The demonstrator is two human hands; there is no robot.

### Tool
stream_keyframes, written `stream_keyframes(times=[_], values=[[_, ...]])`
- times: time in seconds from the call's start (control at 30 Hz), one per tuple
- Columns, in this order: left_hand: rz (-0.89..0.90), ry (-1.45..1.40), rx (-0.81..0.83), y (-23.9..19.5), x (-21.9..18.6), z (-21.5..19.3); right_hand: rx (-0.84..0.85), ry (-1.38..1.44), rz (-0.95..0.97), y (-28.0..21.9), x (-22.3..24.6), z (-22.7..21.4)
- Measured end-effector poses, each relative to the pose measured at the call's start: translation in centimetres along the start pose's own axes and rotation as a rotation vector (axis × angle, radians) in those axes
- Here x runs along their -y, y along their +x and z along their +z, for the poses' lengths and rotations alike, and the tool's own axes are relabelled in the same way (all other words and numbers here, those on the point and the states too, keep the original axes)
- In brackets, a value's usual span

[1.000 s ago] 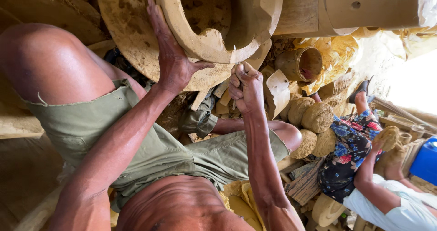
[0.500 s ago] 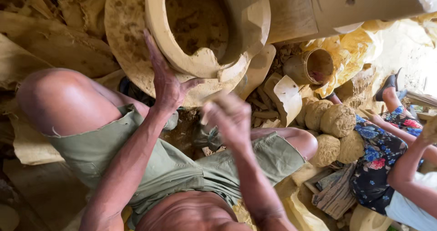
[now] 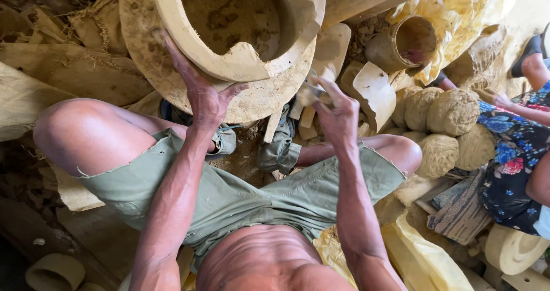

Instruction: The person shapes and carves a large clay pot by hand and using a small knife to trim the edges while sitting on the floor.

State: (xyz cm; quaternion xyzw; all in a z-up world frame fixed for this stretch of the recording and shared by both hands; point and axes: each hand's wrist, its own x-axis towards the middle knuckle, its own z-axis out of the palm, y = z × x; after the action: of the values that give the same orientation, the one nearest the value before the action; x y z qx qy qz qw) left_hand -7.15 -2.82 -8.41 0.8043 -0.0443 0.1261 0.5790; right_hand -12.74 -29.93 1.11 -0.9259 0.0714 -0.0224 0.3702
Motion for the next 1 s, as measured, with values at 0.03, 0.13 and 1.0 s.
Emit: stream_keyframes(times=[0.03, 0.13, 1.0], values=[[0.011, 0.023, 0.001, 0.1, 0.1, 0.0, 0.007, -0.101, 0.065, -0.9, -1.3, -0.9], [0.004, 0.025, 0.012, -0.1, 0.2, 0.3, 0.059, -0.484, 0.214, -3.5, -4.7, -3.7], [-0.031, -0.047, -0.008, -0.7, 0.3, 0.7, 0.055, -0.108, -0.078, 10.5, -1.8, 2.1]])
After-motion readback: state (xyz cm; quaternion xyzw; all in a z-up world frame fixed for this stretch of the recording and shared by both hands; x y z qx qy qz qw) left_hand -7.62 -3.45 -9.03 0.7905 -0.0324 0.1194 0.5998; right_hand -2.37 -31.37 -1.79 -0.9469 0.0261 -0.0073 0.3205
